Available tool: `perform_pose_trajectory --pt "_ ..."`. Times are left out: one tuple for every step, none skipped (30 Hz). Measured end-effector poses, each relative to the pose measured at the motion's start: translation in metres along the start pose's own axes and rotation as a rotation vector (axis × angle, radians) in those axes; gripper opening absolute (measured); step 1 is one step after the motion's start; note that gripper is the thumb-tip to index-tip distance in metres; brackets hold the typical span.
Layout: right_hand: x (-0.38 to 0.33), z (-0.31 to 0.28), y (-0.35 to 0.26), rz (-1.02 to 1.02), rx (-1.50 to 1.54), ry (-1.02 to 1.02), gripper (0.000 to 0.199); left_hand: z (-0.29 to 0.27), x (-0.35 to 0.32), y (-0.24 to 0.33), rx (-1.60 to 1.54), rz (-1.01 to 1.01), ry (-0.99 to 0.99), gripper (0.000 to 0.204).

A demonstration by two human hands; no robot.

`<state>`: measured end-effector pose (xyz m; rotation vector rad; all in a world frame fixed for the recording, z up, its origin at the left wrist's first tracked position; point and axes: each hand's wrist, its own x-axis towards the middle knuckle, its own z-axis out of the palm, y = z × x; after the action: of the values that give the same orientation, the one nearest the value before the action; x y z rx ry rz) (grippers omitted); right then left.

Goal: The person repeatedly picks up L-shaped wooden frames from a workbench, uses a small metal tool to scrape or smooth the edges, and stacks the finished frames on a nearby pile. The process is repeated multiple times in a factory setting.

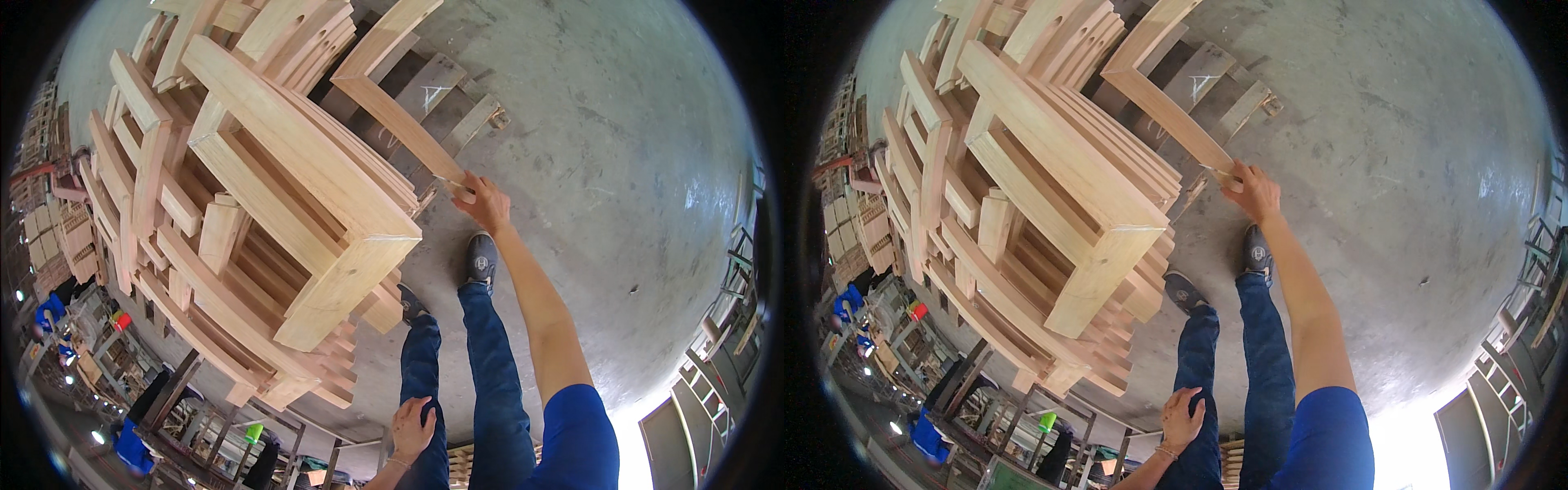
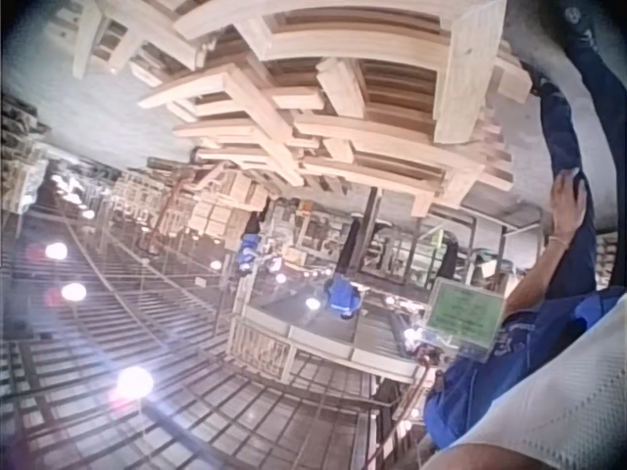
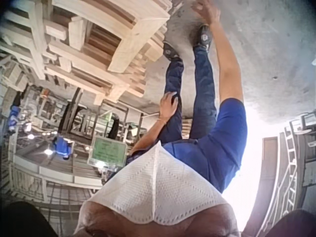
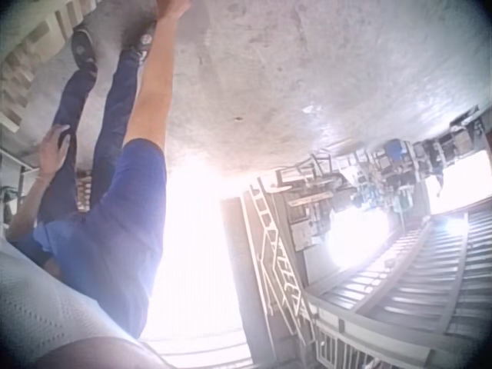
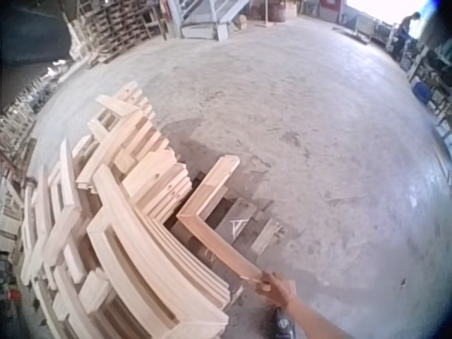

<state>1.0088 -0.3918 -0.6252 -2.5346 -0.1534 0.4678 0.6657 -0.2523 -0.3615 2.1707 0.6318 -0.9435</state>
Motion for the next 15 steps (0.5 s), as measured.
perform_pose_trajectory --pt "-0.002 -0.003 -0.001 0.010 0.027 0.006 0.061 0.000 0.000 -0.001 0.012 0.013 0.008 0.029" --pt "-0.004 -0.004 -0.004 0.018 0.058 0.009 0.061 -0.001 -0.001 -0.002 0.018 0.014 0.012 0.029" --pt "-0.007 -0.005 -0.008 0.058 0.037 0.044 0.059 -0.003 -0.001 -0.002 0.023 0.016 0.017 0.029" --pt "-0.011 -0.008 -0.013 0.097 0.015 0.080 0.057 -0.004 -0.001 -0.002 0.027 0.019 0.023 0.029" --pt "-0.015 -0.009 -0.018 0.134 -0.005 0.115 0.054 -0.006 -0.002 -0.002 0.031 0.018 0.037 0.029" --pt "-0.020 -0.014 -0.014 0.185 -0.012 0.155 0.048 -0.007 -0.001 -0.002 0.025 0.032 0.046 0.030" --pt "-0.026 -0.019 -0.010 0.234 -0.018 0.197 0.043 -0.008 -0.001 -0.001 0.018 0.047 0.057 0.030" --pt "-0.034 -0.024 -0.005 0.280 -0.027 0.240 0.037 -0.009 0.001 -0.001 0.007 0.059 0.047 0.030" --pt "-0.045 -0.027 -0.007 0.310 0.056 0.274 0.029 -0.012 0.001 -0.002 0.002 0.056 0.048 0.030" --pt "-0.059 -0.028 -0.011 0.333 0.141 0.305 0.024 -0.015 0.001 -0.003 -0.004 0.053 0.053 0.030" --pt "-0.073 -0.031 -0.013 0.445 0.118 0.236 0.024 -0.018 0.001 -0.002 0.000 0.060 0.065 0.030" --pt "-0.089 -0.034 -0.014 0.554 0.088 0.170 0.028 -0.022 0.001 -0.001 -0.001 0.071 0.076 0.030" --pt "-0.108 -0.039 -0.002 0.509 0.037 0.251 0.038 -0.024 0.004 0.003 -0.022 0.112 0.080 0.030" --pt "-0.130 -0.034 -0.020 0.542 0.011 0.149 0.042 -0.026 -0.002 -0.001 0.012 0.087 0.131 0.030" --pt "-0.150 -0.041 -0.018 0.566 0.059 0.119 0.046 -0.026 -0.002 -0.002 0.003 0.113 0.138 0.031"
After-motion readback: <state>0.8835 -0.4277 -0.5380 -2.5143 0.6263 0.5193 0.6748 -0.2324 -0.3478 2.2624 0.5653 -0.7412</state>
